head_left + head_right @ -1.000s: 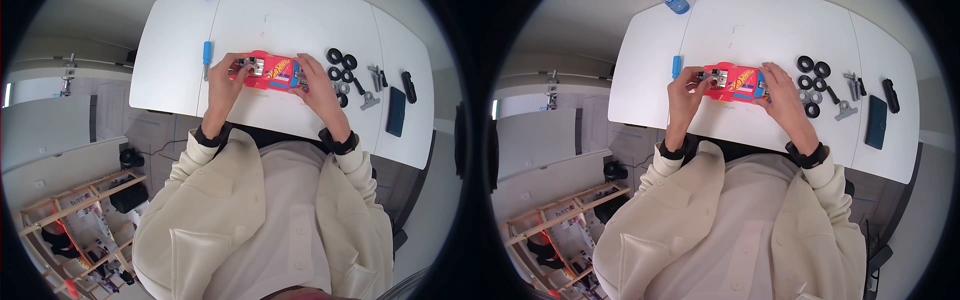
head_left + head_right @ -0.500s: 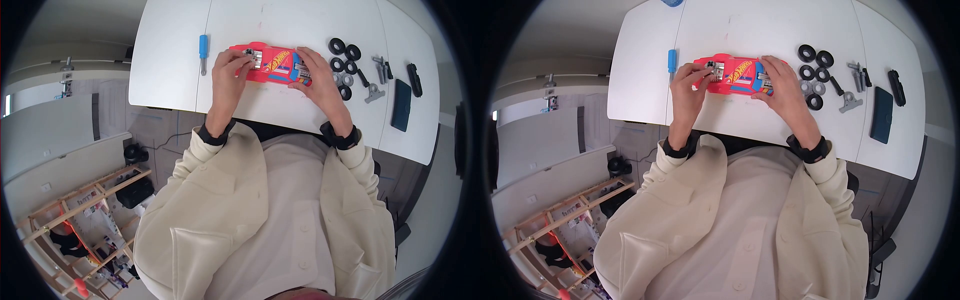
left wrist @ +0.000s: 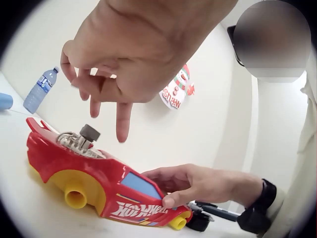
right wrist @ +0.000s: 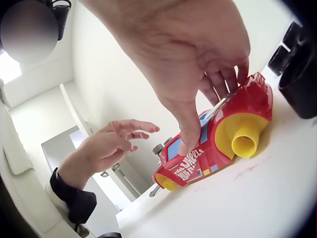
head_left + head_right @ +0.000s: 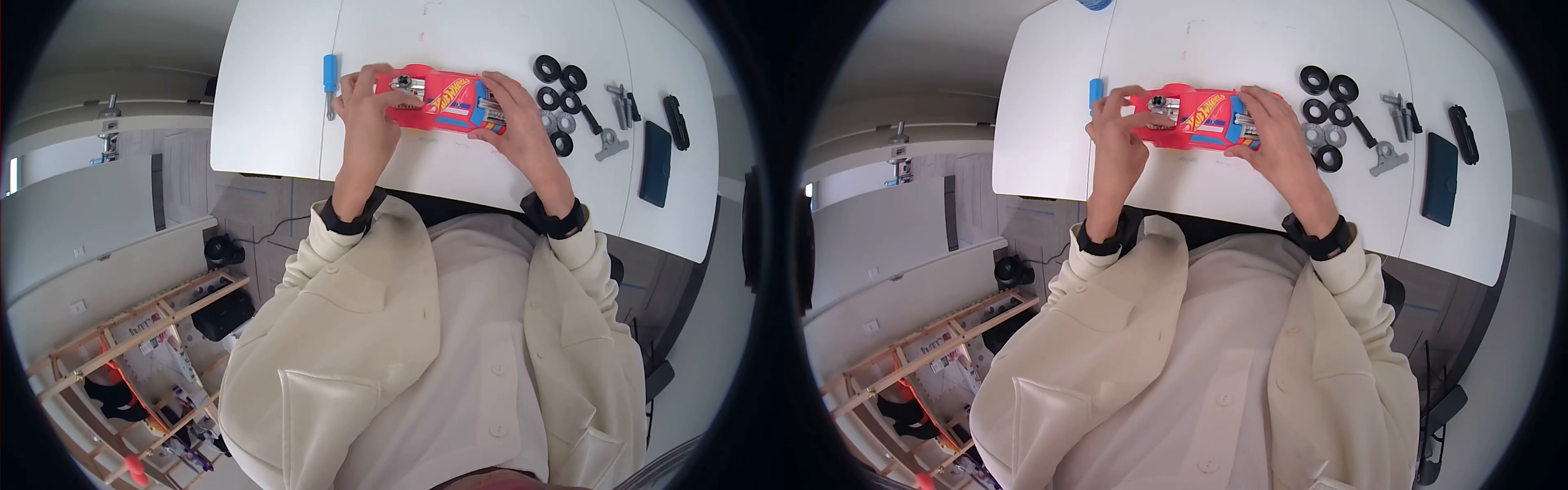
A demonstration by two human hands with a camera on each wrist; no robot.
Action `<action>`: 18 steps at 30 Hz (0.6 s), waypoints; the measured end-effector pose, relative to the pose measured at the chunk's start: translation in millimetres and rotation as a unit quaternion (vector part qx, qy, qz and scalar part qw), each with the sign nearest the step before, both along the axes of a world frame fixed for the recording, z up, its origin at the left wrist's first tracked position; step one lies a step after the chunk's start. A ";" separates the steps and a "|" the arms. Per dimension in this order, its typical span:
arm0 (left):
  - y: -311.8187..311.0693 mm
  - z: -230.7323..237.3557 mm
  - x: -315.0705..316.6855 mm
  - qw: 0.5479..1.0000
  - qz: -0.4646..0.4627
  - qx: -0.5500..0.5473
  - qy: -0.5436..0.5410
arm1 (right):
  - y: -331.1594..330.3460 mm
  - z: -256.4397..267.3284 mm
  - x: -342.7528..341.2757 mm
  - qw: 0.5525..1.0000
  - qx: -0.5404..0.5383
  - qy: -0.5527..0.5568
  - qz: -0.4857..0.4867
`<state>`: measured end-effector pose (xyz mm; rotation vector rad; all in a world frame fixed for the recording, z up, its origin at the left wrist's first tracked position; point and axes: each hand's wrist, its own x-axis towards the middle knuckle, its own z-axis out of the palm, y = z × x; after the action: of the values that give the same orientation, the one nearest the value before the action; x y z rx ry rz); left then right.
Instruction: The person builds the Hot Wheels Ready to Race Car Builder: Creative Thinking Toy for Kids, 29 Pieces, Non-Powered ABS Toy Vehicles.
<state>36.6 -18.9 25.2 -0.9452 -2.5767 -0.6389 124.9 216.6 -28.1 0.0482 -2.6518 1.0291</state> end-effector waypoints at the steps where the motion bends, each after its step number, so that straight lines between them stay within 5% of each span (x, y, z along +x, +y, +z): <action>1: 1.8 5.2 0.8 1.000 0.000 0.001 0.000 | 0.3 0.4 -0.4 1.000 -0.001 -0.007 0.000; 7: 0.1 -5.5 -6.8 0.987 0.059 0.075 -0.133 | -1.2 -3.6 -0.6 1.000 0.005 0.006 -0.007; 10: -0.9 -9.7 -7.4 0.991 0.074 -0.013 -0.114 | -0.5 -5.0 0.0 1.000 -0.007 0.021 -0.003; 12: 5.5 0.3 -1.8 0.999 -0.005 -0.046 0.023 | -2.0 -1.1 2.2 1.000 0.009 0.015 -0.014; 16: 10.6 7.1 -2.6 0.998 0.017 0.028 0.053 | -4.5 3.6 2.7 0.999 0.035 0.002 -0.025; 18: 12.5 9.7 -1.1 0.973 0.087 0.122 -0.176 | -4.4 3.5 3.6 0.999 0.039 0.004 -0.026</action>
<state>35.5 -6.4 34.8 -0.5605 -2.7507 -1.1278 128.5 212.2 -24.5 -0.0012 -2.6706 0.9059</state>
